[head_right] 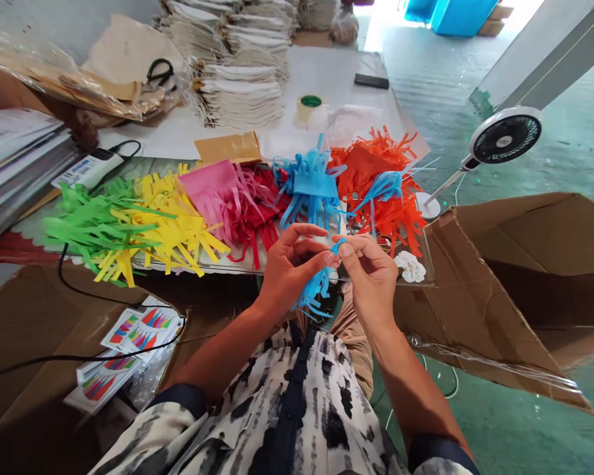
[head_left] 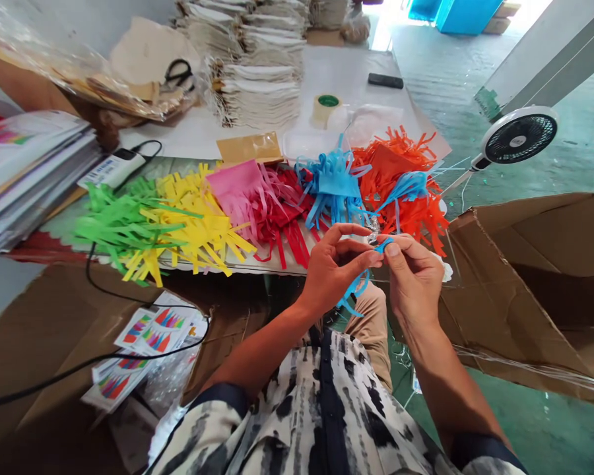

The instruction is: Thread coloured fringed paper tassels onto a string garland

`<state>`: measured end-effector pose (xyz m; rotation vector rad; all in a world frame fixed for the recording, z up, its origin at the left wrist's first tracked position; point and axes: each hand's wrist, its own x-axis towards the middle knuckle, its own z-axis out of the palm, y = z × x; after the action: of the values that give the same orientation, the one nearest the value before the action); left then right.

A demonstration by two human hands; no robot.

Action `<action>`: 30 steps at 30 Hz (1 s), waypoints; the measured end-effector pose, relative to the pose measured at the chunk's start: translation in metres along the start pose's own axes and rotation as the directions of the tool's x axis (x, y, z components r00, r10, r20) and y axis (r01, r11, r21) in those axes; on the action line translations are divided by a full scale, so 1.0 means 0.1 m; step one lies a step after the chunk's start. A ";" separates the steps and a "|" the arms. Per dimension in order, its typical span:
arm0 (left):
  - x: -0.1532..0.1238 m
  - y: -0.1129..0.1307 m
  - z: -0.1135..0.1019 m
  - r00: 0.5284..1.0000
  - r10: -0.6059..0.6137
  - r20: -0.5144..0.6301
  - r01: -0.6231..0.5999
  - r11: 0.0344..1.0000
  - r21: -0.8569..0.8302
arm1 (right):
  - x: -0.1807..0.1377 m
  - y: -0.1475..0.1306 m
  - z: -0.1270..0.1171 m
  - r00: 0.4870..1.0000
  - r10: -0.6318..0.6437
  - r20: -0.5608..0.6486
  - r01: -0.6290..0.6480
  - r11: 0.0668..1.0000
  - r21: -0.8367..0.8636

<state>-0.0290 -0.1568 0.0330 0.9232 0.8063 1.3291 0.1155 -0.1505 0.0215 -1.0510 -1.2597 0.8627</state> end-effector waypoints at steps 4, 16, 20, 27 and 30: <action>0.04 -0.04 -0.01 0.999 0.043 -0.005 -0.043 0.999 0.001 | -0.01 -0.01 -0.07 0.995 -0.033 0.099 0.038 0.998 -0.046; 0.07 -0.09 -0.03 0.984 -0.031 0.175 0.003 0.987 0.162 | 0.12 -0.09 -0.24 0.989 -0.083 0.121 0.107 0.973 -0.205; 0.03 -0.12 -0.06 0.981 -0.033 0.189 -0.027 0.952 0.306 | 0.17 -0.05 -0.26 0.993 -0.109 -0.043 0.103 0.989 -0.106; -0.02 -0.17 -0.12 0.992 -0.056 0.109 0.020 0.953 0.303 | 0.17 0.04 -0.30 0.998 0.009 0.065 0.000 0.991 -0.133; 0.01 -0.18 -0.15 0.980 -0.061 0.191 -0.004 0.946 0.323 | 0.07 0.08 -0.29 0.982 0.050 0.182 -0.022 0.988 -0.151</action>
<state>-0.0344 -0.1543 0.0107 1.2768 0.8923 1.0752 0.1454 -0.1459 0.0164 -1.1340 -1.4836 0.9222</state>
